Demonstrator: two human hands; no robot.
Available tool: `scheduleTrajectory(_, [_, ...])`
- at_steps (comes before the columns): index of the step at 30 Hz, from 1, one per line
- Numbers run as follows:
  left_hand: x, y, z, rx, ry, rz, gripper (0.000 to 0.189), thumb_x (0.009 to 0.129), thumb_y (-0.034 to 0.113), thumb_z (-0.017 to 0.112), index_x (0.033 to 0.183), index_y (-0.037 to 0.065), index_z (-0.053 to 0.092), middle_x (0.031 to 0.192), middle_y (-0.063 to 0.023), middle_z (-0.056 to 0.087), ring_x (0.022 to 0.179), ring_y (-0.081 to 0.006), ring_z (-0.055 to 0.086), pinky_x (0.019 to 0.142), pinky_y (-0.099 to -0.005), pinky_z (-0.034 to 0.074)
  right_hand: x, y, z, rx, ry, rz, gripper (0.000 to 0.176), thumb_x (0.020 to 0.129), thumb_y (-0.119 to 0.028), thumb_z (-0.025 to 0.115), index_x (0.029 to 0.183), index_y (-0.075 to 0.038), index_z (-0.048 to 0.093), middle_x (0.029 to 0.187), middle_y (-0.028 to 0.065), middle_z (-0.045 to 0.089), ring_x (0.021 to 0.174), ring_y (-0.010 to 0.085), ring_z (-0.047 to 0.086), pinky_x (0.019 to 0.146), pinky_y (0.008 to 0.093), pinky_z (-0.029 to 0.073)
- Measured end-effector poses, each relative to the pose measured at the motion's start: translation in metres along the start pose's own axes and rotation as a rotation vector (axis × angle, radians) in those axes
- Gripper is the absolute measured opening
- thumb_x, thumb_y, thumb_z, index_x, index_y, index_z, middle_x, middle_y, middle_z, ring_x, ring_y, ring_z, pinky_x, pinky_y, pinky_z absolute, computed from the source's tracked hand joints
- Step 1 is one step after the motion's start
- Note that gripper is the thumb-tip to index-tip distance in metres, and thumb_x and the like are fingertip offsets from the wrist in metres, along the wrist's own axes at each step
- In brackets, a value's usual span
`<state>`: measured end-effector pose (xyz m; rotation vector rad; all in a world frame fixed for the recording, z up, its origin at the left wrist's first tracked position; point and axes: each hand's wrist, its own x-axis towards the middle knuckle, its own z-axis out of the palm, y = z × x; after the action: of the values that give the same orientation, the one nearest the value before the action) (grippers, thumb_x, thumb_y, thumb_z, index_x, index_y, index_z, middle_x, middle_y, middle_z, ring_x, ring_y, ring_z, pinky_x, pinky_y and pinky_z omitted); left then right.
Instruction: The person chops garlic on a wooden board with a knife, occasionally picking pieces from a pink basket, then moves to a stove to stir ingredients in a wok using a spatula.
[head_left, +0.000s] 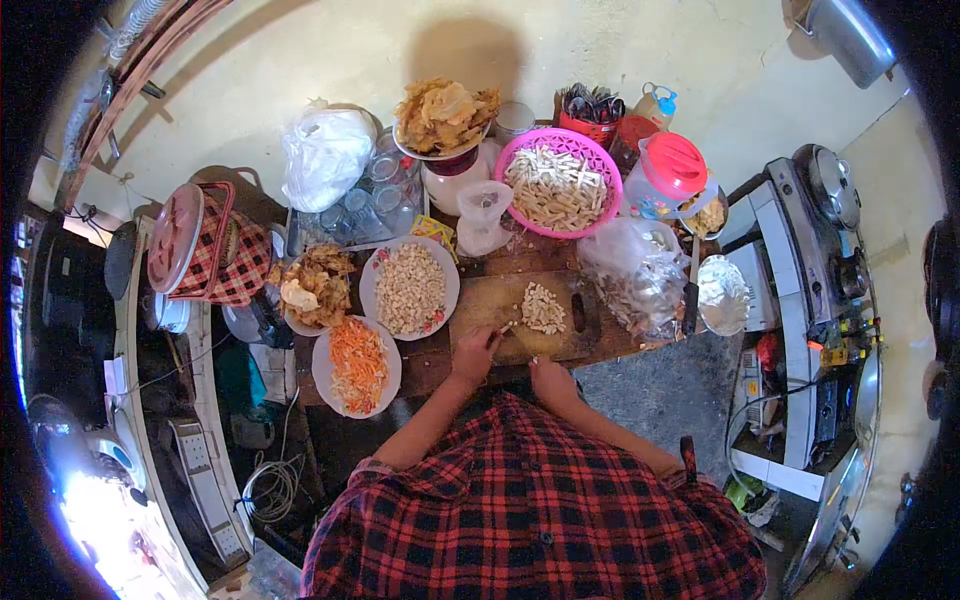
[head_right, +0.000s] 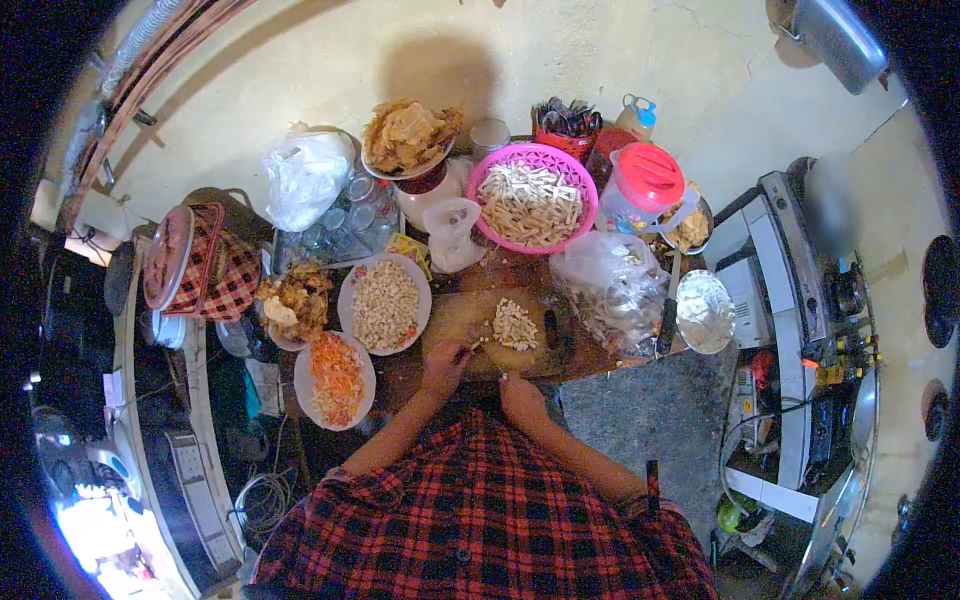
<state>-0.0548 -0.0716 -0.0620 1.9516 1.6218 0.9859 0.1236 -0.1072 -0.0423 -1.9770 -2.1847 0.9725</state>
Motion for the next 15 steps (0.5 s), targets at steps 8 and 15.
scheduleTrajectory(8, [0.000, 0.005, -0.004, -0.057, 0.024, 0.008, 0.012, 0.075, 0.011, 0.062, 0.083, 0.002, 0.059, 0.079, -0.0157, 0.059, 0.076, -0.0315, 0.058, 0.068, -0.0384, 0.046, -0.005, -0.011, -0.008, 0.064, -0.049, 0.071, 0.033, 0.090, -0.029, 0.040, 0.093, 0.003, 0.046, 0.073, 0.0262, 0.058, 0.072, 0.0429, 0.058, 0.065, 0.0522, 0.045])
scheduleTrajectory(15, [-0.002, 0.006, -0.004, -0.005, -0.015, -0.064, 0.014, 0.075, 0.012, 0.062, 0.085, 0.003, 0.059, 0.080, -0.0160, 0.058, 0.078, -0.0336, 0.057, 0.069, -0.0400, 0.046, -0.002, -0.006, 0.002, 0.032, 0.025, 0.006, 0.032, 0.090, -0.028, 0.040, 0.091, 0.004, 0.046, 0.067, 0.0252, 0.058, 0.066, 0.0414, 0.058, 0.058, 0.0505, 0.046])
